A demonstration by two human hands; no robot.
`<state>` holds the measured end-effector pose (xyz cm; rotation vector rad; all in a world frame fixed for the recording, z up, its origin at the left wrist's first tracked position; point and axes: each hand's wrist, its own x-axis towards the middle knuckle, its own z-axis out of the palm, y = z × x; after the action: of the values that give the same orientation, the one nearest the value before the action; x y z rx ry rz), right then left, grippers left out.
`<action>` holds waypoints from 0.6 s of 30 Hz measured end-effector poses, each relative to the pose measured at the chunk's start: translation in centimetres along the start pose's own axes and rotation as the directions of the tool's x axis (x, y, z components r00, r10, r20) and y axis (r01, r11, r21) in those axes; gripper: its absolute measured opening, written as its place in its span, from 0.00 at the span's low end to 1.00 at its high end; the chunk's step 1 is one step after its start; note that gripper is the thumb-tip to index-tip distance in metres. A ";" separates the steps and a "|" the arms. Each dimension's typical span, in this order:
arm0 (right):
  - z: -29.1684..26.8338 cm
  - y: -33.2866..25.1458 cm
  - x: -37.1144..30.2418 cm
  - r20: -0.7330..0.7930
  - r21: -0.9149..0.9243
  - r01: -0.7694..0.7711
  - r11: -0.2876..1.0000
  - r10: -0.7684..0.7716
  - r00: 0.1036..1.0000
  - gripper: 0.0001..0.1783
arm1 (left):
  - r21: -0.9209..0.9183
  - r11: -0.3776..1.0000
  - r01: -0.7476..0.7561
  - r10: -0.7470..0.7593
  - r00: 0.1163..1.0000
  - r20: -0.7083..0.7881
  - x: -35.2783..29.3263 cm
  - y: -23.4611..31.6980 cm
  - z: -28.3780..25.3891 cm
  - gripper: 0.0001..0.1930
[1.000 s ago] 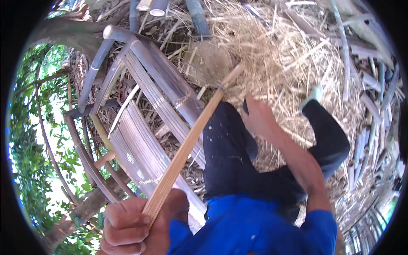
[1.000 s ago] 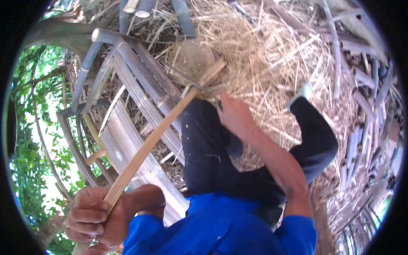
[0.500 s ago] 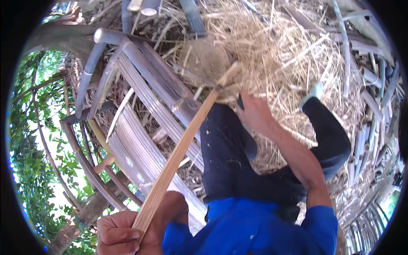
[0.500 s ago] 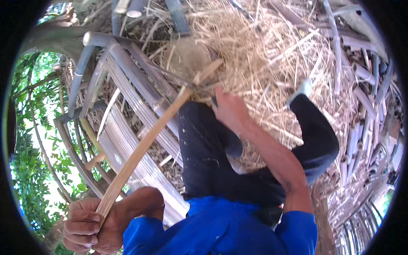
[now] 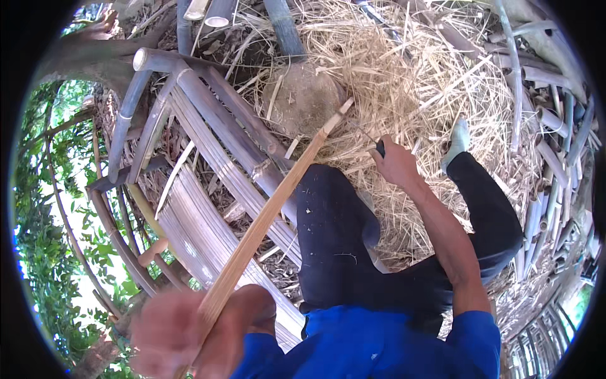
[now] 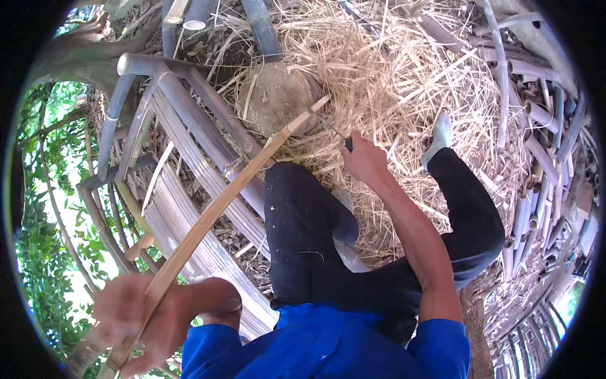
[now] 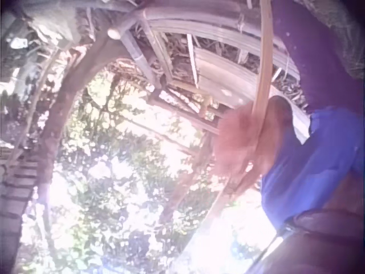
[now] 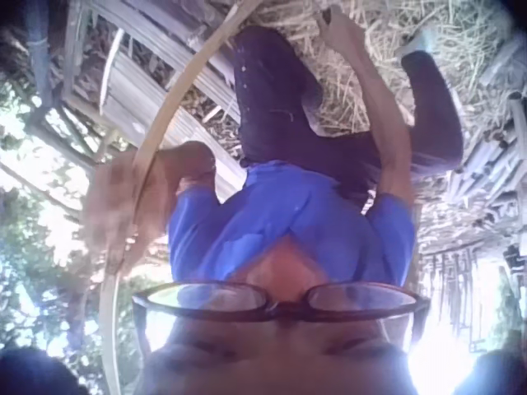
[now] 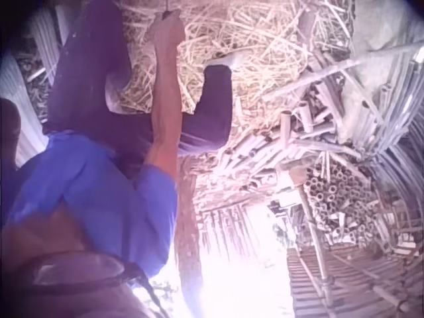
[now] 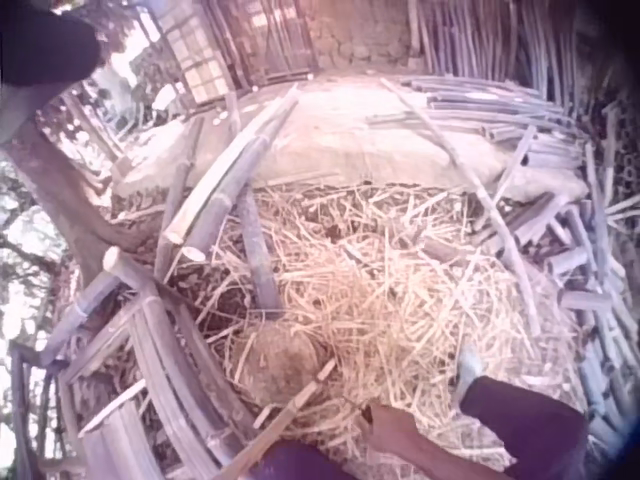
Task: The person uses a knife to shave down a long bamboo strip. They hold the bamboo strip with one hand and pull the knife along its length with the other to remove thin wood shavings.
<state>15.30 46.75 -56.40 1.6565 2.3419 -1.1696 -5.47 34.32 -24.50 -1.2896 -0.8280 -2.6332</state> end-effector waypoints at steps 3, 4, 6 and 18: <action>-1.1 -1.8 -0.4 0.076 -0.002 -0.045 0.999 0.045 0.996 0.23 | 0.357 0.934 0.014 -0.113 0.959 0.259 -2.9 -3.1 -1.7 0.29; -1.3 -2.5 -1.0 0.075 -0.008 -0.044 0.999 0.045 0.996 0.23 | 0.356 0.935 0.014 -0.111 0.961 0.253 -2.2 -2.1 -2.3 0.29; -1.6 -5.7 -2.5 0.109 -0.006 0.034 0.999 -0.033 0.994 0.23 | 0.319 0.944 -0.084 -0.034 0.937 0.348 1.8 1.8 -3.6 0.32; -5.5 -11.3 -7.3 0.167 0.136 -0.033 0.990 0.009 0.986 0.25 | 0.074 0.993 -0.097 0.064 0.930 0.361 10.1 11.7 0.3 0.31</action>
<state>11.11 42.67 -43.06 1.5498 2.1833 -1.4362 -8.06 26.05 -11.75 -1.7682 -0.9037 -2.2996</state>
